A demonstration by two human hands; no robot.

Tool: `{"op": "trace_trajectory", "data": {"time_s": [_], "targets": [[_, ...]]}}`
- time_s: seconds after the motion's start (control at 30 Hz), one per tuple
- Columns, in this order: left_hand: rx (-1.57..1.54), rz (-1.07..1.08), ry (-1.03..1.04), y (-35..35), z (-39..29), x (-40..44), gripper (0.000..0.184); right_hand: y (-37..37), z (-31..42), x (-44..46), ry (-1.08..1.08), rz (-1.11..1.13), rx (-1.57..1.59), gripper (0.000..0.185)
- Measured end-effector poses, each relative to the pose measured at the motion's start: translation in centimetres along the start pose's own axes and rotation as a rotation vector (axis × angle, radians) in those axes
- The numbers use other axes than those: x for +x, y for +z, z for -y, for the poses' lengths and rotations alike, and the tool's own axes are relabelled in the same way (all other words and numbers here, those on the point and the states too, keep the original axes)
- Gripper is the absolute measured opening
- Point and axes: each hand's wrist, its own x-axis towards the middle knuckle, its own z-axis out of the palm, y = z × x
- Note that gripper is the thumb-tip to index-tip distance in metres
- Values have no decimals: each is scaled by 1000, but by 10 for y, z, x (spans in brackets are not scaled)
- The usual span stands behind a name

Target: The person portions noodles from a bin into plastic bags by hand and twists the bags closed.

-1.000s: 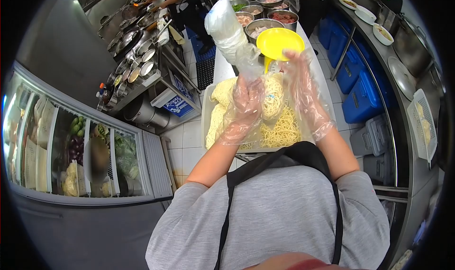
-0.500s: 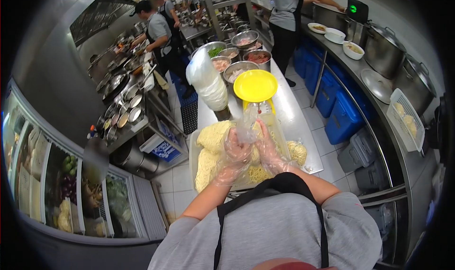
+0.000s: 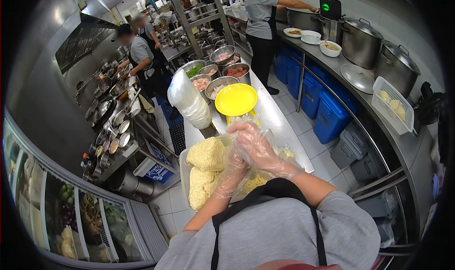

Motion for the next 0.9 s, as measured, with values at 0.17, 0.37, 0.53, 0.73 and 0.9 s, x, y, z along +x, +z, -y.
{"op": "trace_trajectory", "data": {"time_s": [0.17, 0.37, 0.53, 0.73, 0.9], "targets": [[-80, -28, -15, -7, -10, 14, 28, -4, -9, -6, -171, 21, -125, 21], [-195, -427, 124, -14, 5, 27, 17, -17, -71, -9, 75, -175, 192, 42], [239, -438, 52, -7, -42, 18, 18, -14, -50, -30, 181, -74, 268, 82], [-514, -274, -165, -16, -12, 11, 24, -5, -59, -38, 108, -157, 333, 82], [116, -262, -335, -17, -36, 42, 29, -20, -48, -23, 142, -19, -66, 69]]}}
